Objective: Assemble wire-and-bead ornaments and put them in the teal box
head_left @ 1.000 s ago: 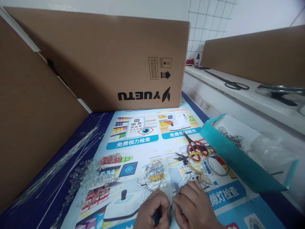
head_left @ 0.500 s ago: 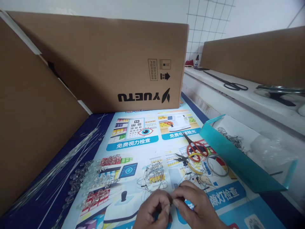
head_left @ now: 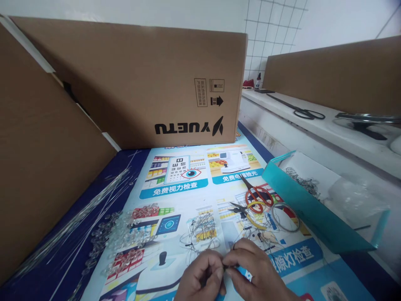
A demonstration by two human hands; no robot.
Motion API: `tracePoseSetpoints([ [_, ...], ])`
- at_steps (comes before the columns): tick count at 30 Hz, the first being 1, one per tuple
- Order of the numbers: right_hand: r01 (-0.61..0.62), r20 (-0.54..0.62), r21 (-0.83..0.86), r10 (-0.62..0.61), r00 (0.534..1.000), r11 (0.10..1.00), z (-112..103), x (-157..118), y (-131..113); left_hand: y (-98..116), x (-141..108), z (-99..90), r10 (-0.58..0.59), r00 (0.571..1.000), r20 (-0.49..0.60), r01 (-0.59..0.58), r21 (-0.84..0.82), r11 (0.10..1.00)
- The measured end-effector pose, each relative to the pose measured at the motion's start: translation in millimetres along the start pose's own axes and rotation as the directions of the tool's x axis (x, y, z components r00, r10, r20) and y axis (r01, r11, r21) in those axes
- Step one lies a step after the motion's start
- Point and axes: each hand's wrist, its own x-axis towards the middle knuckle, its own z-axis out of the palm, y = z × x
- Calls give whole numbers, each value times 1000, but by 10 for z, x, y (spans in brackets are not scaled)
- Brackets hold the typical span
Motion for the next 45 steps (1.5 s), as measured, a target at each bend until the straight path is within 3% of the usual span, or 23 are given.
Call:
tracePoseSetpoints([
  [10,29,-121,-39,-34,992,999,47,6,7,1,3,-9,-18,1000,-6,18,-5,1000],
  [19,99,-161,-116,-117,980,988,37,-10,21,168,0,6,-71,997,-36,71,-14,997],
  [28,119,-127,-164,-140,982,979,50,-7,14,92,-22,5,32,997,-66,-21,154,988],
  [39,117,-65,-140,-127,990,983,6,-6,0,43,-22,8,26,998,-60,-17,143,990],
  [42,108,-78,-153,-121,990,982,16,-10,11,74,-34,0,39,998,-45,-31,176,984],
  [45,60,-121,-238,-91,988,969,33,-8,38,154,-54,-15,121,992,28,-124,266,956],
])
